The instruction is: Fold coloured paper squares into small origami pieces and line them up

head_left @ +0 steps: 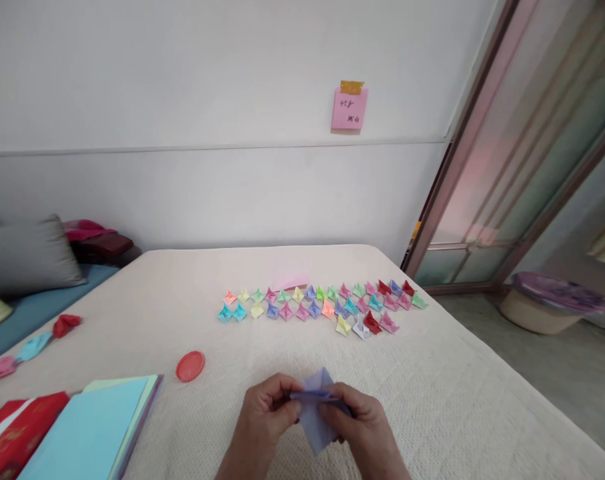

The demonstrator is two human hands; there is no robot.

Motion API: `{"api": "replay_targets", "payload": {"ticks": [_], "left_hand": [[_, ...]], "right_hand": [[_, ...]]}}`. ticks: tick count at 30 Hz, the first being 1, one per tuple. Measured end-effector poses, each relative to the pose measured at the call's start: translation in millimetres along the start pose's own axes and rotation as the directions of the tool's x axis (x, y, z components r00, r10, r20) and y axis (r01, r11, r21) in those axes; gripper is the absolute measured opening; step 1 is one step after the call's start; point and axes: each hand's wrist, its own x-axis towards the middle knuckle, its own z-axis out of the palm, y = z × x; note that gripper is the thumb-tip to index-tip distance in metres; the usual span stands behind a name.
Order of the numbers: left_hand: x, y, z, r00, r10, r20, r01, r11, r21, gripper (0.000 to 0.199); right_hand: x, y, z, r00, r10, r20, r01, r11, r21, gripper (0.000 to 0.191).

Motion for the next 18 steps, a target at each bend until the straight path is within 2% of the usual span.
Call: {"api": "replay_targets", "payload": {"ticks": [6, 9, 14, 18], "left_hand": [[-5.8, 12.6, 3.4, 0.996, -0.059, -0.070, 0.060, 0.998, 0.020, 0.012], [-8.6, 14.6, 4.9, 0.993, -0.069, -0.091, 0.069, 0.998, -0.009, 0.011], [-9.7, 13.5, 4.8, 0.992, -0.050, -0.114, 0.043, 0.997, -0.060, 0.004], [-9.4, 14.3, 6.1, 0.991, -0.049, -0.124, 0.039, 0.996, -0.081, 0.006]], "right_hand": [[-5.1, -8.5, 2.4, 0.998, -0.016, -0.062, 0.017, 1.000, 0.012, 0.008], [-7.7, -12.2, 4.1, 0.995, -0.049, -0.081, 0.052, 0.998, 0.037, 0.013], [-7.8, -9.5, 1.6, 0.997, -0.076, -0.010, 0.077, 0.997, 0.025, 0.023], [-4.9, 0.3, -3.0, 0.976, -0.212, 0.055, 0.215, 0.975, -0.053, 0.019]]}}
